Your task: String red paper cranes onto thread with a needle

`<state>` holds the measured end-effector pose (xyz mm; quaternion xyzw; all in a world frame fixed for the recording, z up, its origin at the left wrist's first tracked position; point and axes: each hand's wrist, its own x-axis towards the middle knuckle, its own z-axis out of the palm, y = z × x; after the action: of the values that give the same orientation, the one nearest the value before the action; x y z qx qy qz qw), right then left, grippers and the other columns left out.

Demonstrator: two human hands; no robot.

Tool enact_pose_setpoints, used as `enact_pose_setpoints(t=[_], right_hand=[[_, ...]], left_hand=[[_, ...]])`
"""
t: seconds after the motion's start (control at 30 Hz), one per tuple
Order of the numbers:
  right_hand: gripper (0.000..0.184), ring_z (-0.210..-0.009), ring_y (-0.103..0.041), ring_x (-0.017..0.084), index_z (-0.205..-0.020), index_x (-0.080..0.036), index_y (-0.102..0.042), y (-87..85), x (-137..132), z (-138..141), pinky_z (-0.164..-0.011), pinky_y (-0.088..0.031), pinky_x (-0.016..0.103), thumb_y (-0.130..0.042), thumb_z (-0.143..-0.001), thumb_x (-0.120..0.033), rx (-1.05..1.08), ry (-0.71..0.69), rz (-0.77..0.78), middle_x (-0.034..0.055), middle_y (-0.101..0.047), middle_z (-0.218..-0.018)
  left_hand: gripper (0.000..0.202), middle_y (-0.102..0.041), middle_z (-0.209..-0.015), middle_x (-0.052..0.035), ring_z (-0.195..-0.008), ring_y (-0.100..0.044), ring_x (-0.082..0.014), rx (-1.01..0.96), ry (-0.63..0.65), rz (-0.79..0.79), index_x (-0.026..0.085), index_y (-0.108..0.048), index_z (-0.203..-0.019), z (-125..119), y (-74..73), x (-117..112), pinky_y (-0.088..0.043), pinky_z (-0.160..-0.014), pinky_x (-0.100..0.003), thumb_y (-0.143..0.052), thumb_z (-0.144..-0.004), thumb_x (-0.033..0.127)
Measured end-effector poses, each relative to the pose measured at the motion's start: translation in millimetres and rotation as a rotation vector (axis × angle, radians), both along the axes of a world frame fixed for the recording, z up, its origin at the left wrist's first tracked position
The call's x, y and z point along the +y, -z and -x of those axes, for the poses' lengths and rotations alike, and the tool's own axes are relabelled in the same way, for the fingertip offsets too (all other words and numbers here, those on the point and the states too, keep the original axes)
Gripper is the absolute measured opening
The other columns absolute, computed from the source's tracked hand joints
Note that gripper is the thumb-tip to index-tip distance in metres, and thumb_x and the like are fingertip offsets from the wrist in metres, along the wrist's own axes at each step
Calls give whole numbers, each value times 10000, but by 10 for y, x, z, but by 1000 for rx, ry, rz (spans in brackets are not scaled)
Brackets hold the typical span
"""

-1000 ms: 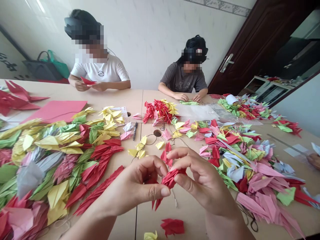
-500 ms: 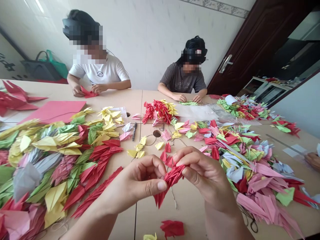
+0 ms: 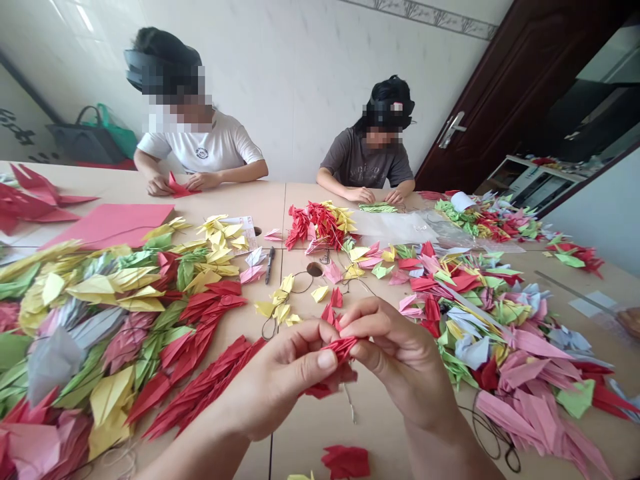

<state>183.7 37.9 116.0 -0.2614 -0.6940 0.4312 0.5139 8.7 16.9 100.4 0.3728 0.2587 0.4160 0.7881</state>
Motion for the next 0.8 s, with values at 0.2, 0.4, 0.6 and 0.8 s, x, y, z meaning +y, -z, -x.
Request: enact_pose_setpoints(t=[0.2, 0.4, 0.6, 0.8], right_hand=[[143, -851, -620, 123, -980, -289, -710, -3, -9, 9, -686, -519, 225, -656, -906, -179, -20, 23, -15, 2, -620, -951], [99, -848, -589, 113, -960, -277, -687, 11, 13, -41, -700, -492, 217, -617, -938, -212, 51, 98, 0, -5, -604, -952], [74, -768, -555, 96, -946, -271, -671, 29, 65, -120, -663, -479, 193, -599, -956, -283, 159, 133, 110, -9, -601, -906], [90, -636, -574, 88, -997, -281, -652, 67, 98, -152, -546, -484, 177, -604, -949, -341, 170, 98, 308, -13, -631, -798]], left_hand=[[378, -554, -573, 43, -421, -464, -51, 23, -15, 110, 172, -580, -803, -29, -38, 0, -431, -368, -130, -780, -741, 486], [365, -572, -595, 39, -428, -481, -42, 82, -77, 71, 165, -580, -779, 31, -66, 11, -449, -390, -121, -785, -744, 465], [365, -599, -586, 11, -449, -516, -60, -19, -68, 141, 149, -606, -756, 58, -109, 32, -459, -363, -113, -806, -721, 452], [288, -625, -629, -25, -466, -523, -60, -138, -16, 142, 121, -674, -750, 72, -120, 28, -469, -354, -111, -754, -794, 394]])
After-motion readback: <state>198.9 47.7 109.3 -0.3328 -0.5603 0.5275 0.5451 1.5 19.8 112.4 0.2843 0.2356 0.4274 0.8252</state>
